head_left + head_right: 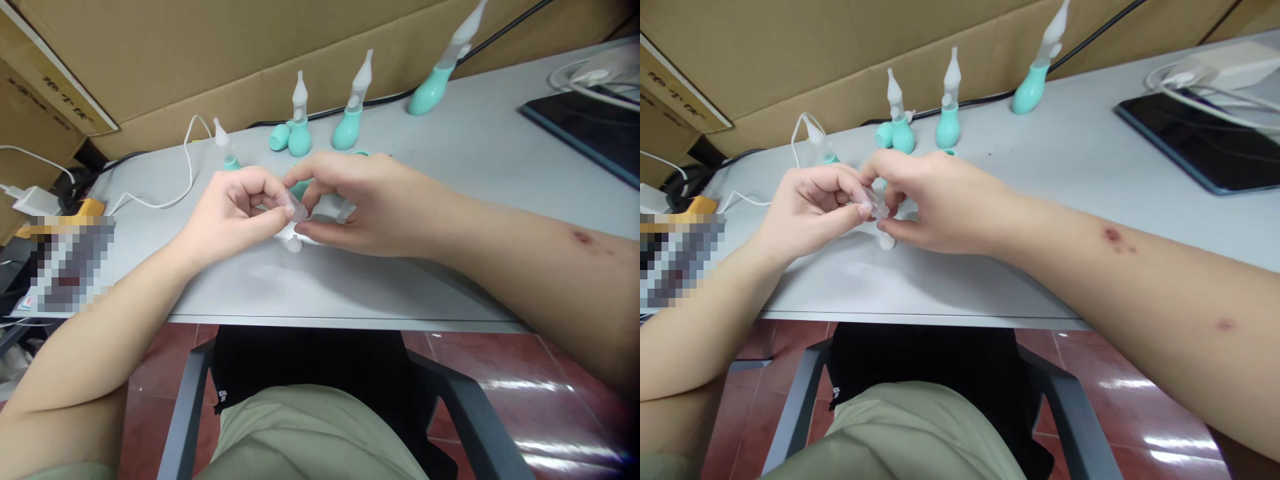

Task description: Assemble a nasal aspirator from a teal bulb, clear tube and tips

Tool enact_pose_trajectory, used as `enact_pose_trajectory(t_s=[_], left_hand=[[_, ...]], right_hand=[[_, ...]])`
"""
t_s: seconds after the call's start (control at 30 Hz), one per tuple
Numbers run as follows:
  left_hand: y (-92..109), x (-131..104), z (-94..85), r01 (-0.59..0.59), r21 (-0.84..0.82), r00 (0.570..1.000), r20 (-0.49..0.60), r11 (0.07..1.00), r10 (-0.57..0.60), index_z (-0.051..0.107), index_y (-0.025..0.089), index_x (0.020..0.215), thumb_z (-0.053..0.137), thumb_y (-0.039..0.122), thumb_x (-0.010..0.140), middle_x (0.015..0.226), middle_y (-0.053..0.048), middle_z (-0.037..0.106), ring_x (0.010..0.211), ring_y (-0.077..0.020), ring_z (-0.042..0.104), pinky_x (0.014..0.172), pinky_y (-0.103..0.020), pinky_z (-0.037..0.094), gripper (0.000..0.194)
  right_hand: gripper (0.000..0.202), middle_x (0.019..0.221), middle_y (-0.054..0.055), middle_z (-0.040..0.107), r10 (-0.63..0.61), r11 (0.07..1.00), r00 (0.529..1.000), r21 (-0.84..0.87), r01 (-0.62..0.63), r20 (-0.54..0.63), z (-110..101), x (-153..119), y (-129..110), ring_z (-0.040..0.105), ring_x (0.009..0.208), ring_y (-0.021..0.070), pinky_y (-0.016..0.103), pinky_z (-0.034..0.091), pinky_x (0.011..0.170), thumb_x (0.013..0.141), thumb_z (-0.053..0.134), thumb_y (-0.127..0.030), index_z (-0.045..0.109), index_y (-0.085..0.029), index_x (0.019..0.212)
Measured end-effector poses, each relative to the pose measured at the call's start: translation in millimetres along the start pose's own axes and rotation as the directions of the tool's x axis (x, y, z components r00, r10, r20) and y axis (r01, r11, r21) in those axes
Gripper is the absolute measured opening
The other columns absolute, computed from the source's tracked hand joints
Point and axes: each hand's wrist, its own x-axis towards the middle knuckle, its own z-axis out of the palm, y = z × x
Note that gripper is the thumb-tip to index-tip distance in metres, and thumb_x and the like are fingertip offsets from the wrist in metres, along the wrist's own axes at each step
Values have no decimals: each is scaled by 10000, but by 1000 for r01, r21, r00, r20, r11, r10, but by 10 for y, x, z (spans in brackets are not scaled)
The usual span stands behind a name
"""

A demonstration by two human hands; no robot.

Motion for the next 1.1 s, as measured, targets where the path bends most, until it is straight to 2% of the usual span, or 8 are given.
enact_pose_trajectory(t_s=[0.13, 0.37, 0.57, 0.7, 0.83, 0.9, 1.0, 1.1], left_hand=[[-14, 2, 11, -44, -5, 999, -13, 999, 44, 906, 227, 868, 858, 92, 901, 938, -11, 882, 815, -144, 847, 732, -267, 716, 147], [-42, 9, 26, -76, -13, 996, -39, 997, 75, 911, 228, 869, 946, 176, 949, 897, -17, 872, 792, -158, 851, 701, -282, 712, 102], [-19, 0, -5, -103, 108, 994, -16, 989, 106, 936, 249, 894, 938, 187, 935, 1012, -41, 897, 854, -179, 851, 740, -322, 726, 74], [18, -8, -6, -120, 169, 993, 6, 978, 121, 940, 257, 892, 933, 170, 902, 1041, -39, 923, 934, -218, 895, 813, -365, 775, 88], [-21, 6, -13, -168, 124, 986, 32, 978, 165, 938, 255, 930, 914, 152, 939, 1054, -34, 933, 985, -218, 925, 835, -335, 802, 106], [-55, 13, -21, -207, 54, 978, 44, 977, 205, 943, 261, 1001, 920, 153, 973, 1057, -18, 938, 984, -211, 937, 852, -327, 816, 114], [-101, 12, -36, -230, -24, 972, 37, 973, 230, 934, 264, 1121, 980, 257, 1032, 1121, -15, 953, 990, -221, 964, 888, -338, 840, 100], [-145, 11, -60, -221, -13, 975, 15, 975, 221, 901, 263, 1189, 1037, 411, 1038, 1207, -31, 955, 1019, -251, 981, 905, -358, 853, 251]], right_hand=[[313, 1046, 30, 901, -47, 999, 998, -19, 47, -31, 10, 16, 6, 822, 944, 231, 375, 565, 834, 1088, 705, -296, 764, -254, 1392], [305, 1063, 8, 895, -56, 997, 998, -57, 54, -39, -5, 31, 41, 794, 933, 238, 394, 540, 832, 1105, 728, -299, 801, -334, 1400], [243, 1108, 48, 880, -91, 995, 995, -38, 90, -33, -34, 38, 27, 803, 985, 256, 424, 573, 907, 1131, 734, -372, 805, -305, 1354], [233, 1159, 43, 887, -112, 991, 993, -72, 109, -42, -12, 50, 37, 806, 1037, 264, 426, 589, 945, 1132, 722, -315, 804, -325, 1350], [235, 1112, 35, 878, -153, 984, 986, -102, 146, -62, 3, 48, 38, 790, 985, 228, 391, 572, 908, 1126, 680, -266, 803, -285, 1325], [287, 1107, 36, 885, -177, 979, 980, -120, 167, -85, -11, 38, 21, 792, 971, 224, 387, 576, 904, 1135, 657, -270, 797, -259, 1386], [414, 1201, 28, 918, -205, 971, 973, -144, 189, -108, -55, 25, 1, 837, 1040, 236, 394, 613, 949, 1122, 637, -244, 780, -271, 1510], [399, 1162, 17, 912, -176, 970, 978, -186, 154, -108, -112, 28, 29, 833, 1018, 230, 386, 622, 926, 1114, 633, -241, 818, -306, 1461]])
